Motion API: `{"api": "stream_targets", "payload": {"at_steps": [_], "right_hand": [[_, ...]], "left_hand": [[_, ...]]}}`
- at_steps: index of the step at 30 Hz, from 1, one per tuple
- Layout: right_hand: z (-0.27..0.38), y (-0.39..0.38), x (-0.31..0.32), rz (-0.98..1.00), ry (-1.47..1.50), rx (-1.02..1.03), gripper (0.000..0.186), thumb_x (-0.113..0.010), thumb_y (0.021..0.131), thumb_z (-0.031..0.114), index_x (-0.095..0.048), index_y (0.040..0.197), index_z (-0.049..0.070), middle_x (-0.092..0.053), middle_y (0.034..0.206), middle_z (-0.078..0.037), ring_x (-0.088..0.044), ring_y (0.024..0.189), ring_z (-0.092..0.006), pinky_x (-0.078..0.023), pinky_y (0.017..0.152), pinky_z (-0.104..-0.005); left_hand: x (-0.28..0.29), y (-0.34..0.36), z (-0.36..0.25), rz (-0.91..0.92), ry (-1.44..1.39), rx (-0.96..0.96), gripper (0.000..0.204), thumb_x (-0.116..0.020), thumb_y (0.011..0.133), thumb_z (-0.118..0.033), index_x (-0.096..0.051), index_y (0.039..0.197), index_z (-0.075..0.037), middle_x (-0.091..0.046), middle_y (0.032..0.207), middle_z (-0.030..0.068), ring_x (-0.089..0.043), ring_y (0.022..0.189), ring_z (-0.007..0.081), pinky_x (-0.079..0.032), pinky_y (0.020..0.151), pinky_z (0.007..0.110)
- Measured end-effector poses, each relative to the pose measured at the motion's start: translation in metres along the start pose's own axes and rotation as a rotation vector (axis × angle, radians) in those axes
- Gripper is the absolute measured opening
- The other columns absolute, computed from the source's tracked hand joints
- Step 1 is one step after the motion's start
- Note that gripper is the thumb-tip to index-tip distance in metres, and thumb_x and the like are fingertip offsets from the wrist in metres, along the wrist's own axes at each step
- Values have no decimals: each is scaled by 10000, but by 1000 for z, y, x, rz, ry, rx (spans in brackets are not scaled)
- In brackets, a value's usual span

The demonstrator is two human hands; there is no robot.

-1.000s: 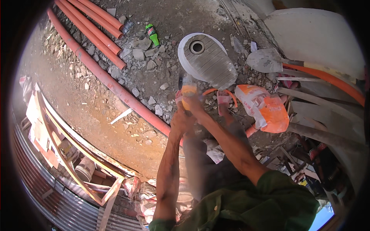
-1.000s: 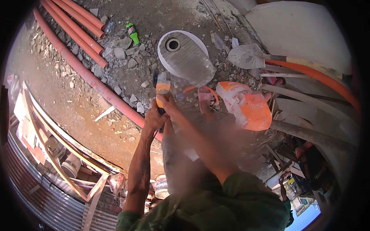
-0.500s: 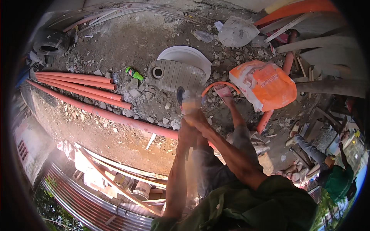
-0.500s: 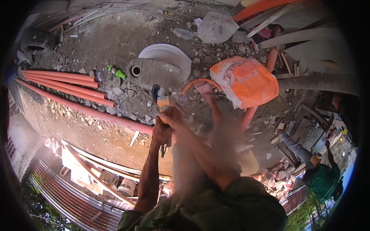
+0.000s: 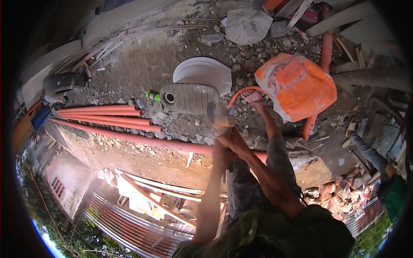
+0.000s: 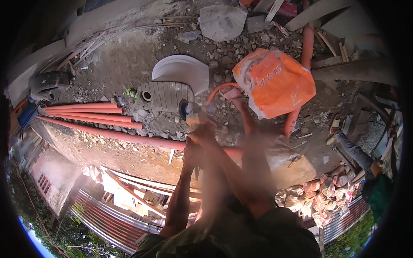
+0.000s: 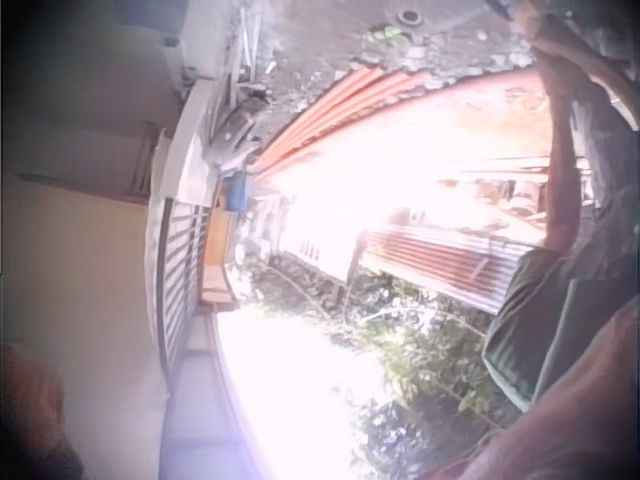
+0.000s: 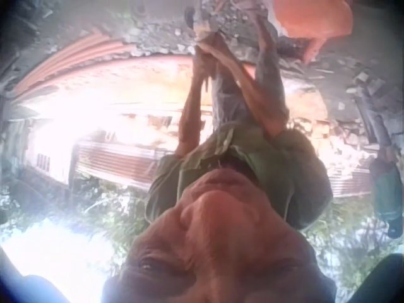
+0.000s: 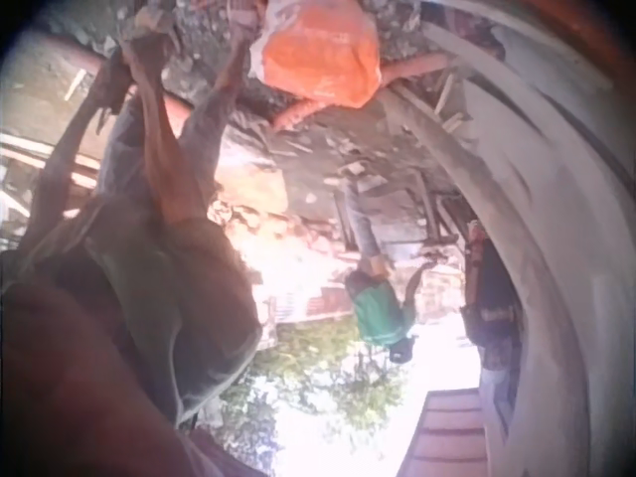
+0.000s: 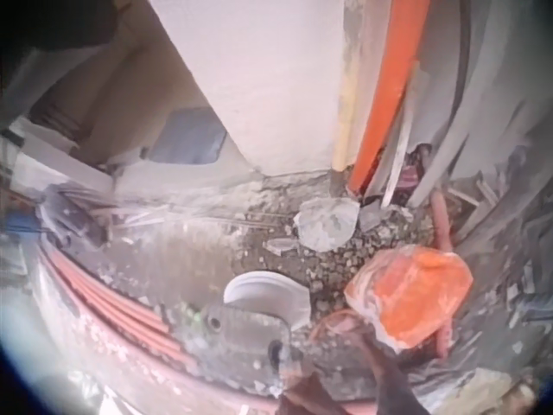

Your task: The person uses an angle grinder to cut a white ceramic toilet bowl placed on the ground. The person holds the tool with both hands and moves it along the bowl's surface, generating dust. The person pauses briefly to adjust the tool cord before resuming the grinding.

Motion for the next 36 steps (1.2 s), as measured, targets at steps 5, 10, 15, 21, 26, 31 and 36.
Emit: {"api": "stream_targets", "payload": {"at_steps": [5, 10, 15, 21, 26, 31, 36], "right_hand": [[-43, 39, 17, -91, -483, 460, 944, -798, 814, 347, -244, 1509, 28, -427, 1413, -139, -460, 1311, -247, -407, 1060, -378], [-30, 51, 12, -95, -416, 620, 949, -791, 826, 358, -231, 1519, 33, -393, 1453, -148, -416, 1356, -254, -380, 1091, -388], [-16, 51, 11, -76, -305, 483, 936, -778, 843, 362, -225, 1525, 39, -377, 1482, -155, -381, 1390, -259, -359, 1115, -397], [14, 41, -17, 156, -322, 179, 885, -744, 881, 364, -230, 1526, 45, -370, 1507, -162, -345, 1421, -261, -338, 1135, -408], [26, 9, -65, 264, -48, -153, 781, -709, 922, 334, -270, 1506, 60, -410, 1461, -130, -381, 1383, -226, -367, 1093, -386], [-43, -7, -104, 342, -21, 2, 867, -772, 863, 313, -241, 1513, 99, -460, 1321, -111, -451, 1261, -198, -438, 972, -368], [-53, -22, -156, 449, -154, -86, 837, -765, 847, 221, -251, 1493, 87, -491, 1264, -103, -517, 1157, -185, -469, 873, -331]], "left_hand": [[-17, 11, -5, -89, 87, -166, 890, -845, 719, -330, -372, 1436, -98, -646, 1202, 178, -651, 1111, 365, -527, 884, 457], [-21, 23, 23, 18, 70, 31, 767, -795, 766, -289, -444, 1426, -118, -631, 1247, 183, -639, 1154, 332, -511, 909, 464], [-8, 24, -12, 22, 70, 37, 699, -783, 768, -284, -492, 1379, -111, -621, 1248, 194, -640, 1147, 331, -512, 901, 467], [22, 19, -17, -200, 66, -131, 612, -771, 758, -237, -546, 1301, -67, -624, 1181, 203, -673, 1038, 338, -536, 822, 432], [79, 1, 2, -335, -508, -164, 473, -741, 764, -191, -597, 1170, 5, -675, 1017, 144, -685, 882, 255, -541, 736, 384], [105, 17, 65, -357, -808, -158, 264, -745, 758, -173, -665, 931, 10, -697, 823, 91, -665, 731, 187, -537, 663, 336], [144, -25, 85, -348, -875, -177, 275, -711, 809, -121, -637, 1037, 13, -687, 817, 73, -654, 686, 154, -537, 608, 276]]}}
Point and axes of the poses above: each hand's wrist, its own y-axis towards the middle knuckle, its own x-axis out of the back of the hand, z = x × y, the point moved 5 cm from there along y, towards the middle knuckle
